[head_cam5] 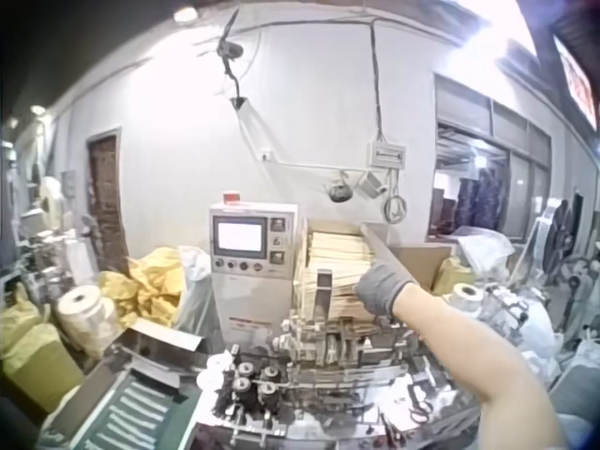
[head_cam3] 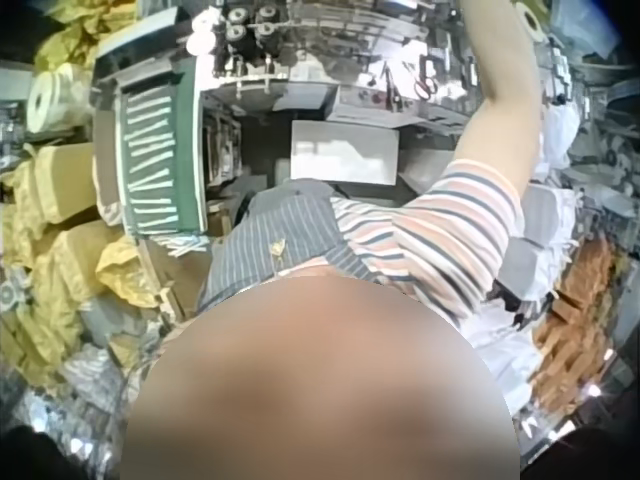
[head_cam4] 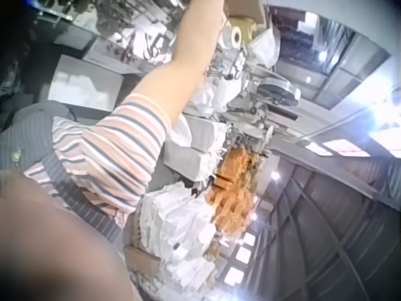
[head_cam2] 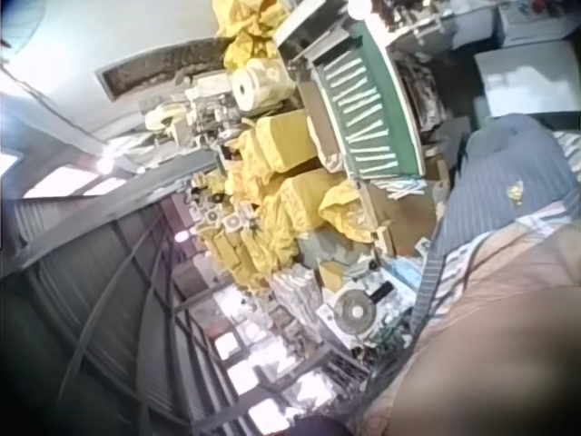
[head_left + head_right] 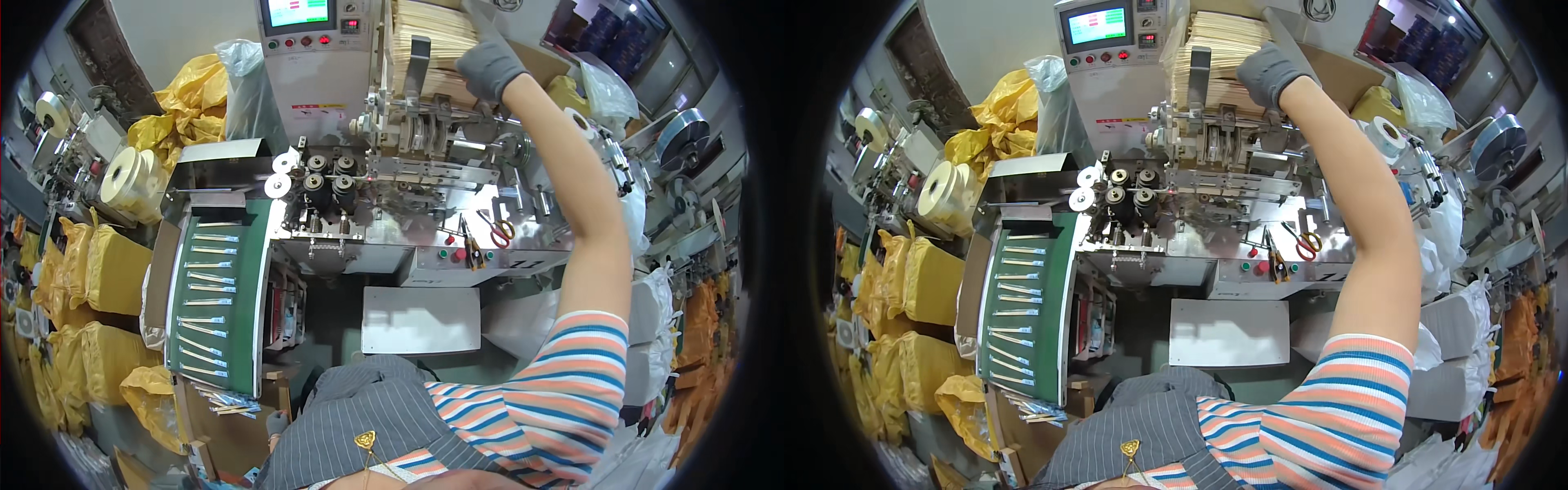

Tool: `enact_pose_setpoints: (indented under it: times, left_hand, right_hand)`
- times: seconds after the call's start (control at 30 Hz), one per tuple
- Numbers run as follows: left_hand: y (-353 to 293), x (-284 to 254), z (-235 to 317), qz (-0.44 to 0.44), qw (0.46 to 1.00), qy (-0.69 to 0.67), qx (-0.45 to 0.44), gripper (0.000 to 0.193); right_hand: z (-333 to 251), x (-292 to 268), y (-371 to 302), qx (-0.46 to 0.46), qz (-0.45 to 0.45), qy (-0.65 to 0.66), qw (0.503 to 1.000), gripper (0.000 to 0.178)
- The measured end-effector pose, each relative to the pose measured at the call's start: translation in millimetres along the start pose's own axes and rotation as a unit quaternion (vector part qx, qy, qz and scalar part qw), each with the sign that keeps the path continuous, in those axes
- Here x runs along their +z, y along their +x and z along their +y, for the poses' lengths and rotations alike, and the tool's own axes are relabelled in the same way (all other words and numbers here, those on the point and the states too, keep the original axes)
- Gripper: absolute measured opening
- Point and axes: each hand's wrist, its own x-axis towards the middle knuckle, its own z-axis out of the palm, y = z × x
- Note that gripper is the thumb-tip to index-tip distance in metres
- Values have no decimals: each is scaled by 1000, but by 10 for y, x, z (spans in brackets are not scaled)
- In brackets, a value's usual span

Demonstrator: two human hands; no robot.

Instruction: Packaging disposable chopsticks into plastic bags at a factory station.

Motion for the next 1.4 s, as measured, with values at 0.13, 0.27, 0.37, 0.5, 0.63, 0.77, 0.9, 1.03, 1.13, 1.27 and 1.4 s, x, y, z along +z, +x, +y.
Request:
enact_pose_setpoints:
  times: [0.13, 0.27, 0.37, 0.5, 0.63, 0.77, 0.9, 1.03, 1.13, 1.27, 1.4]
  left_hand:
    - [-50, 31, 8, 13, 1000, -17, 18, 29]
    - [-169, -47, -26, -5, 999, -29, -40, 29]
    - [-232, -74, -66, 20, 999, -34, -13, 28]
    - [-329, -61, -124, 0, 997, -52, -61, 25]
    - [-412, -27, -263, 5, 999, -43, -28, 22]
    - [-514, -66, -339, -12, 987, -122, -101, 22]
    - [-556, -184, -580, -25, 999, -14, 14, 25]
    - [-798, -550, -296, -23, 994, -91, -50, 28]
    - [-918, -632, -775, 14, 978, -203, -37, 26]
    - [-1486, -675, -1445, 65, 958, -262, -101, 28]
    - [-2272, -832, -2375, 99, 963, -222, -112, 29]
  right_hand:
    - [193, 68, 7, -11, 94, 16, 995, 14]
    - [307, -277, 78, 30, -45, 126, 991, 13]
    - [400, -298, 152, 97, -62, 141, 983, 20]
    - [557, -100, 304, 103, -48, 153, 982, 21]
    - [782, 130, 320, 252, 211, 256, 909, 16]
    - [747, 84, 163, 237, 423, 720, 496, 19]
    - [-162, -271, -117, 154, 336, 838, 401, 19]
    - [-1336, -542, -276, 91, 233, 915, 317, 6]
    - [-2263, -912, -466, 68, 187, 941, 274, 8]
    - [-3655, -1623, -812, -34, 128, 969, 210, 14]
    - [-5029, -2510, -1221, -92, 83, 957, 263, 18]
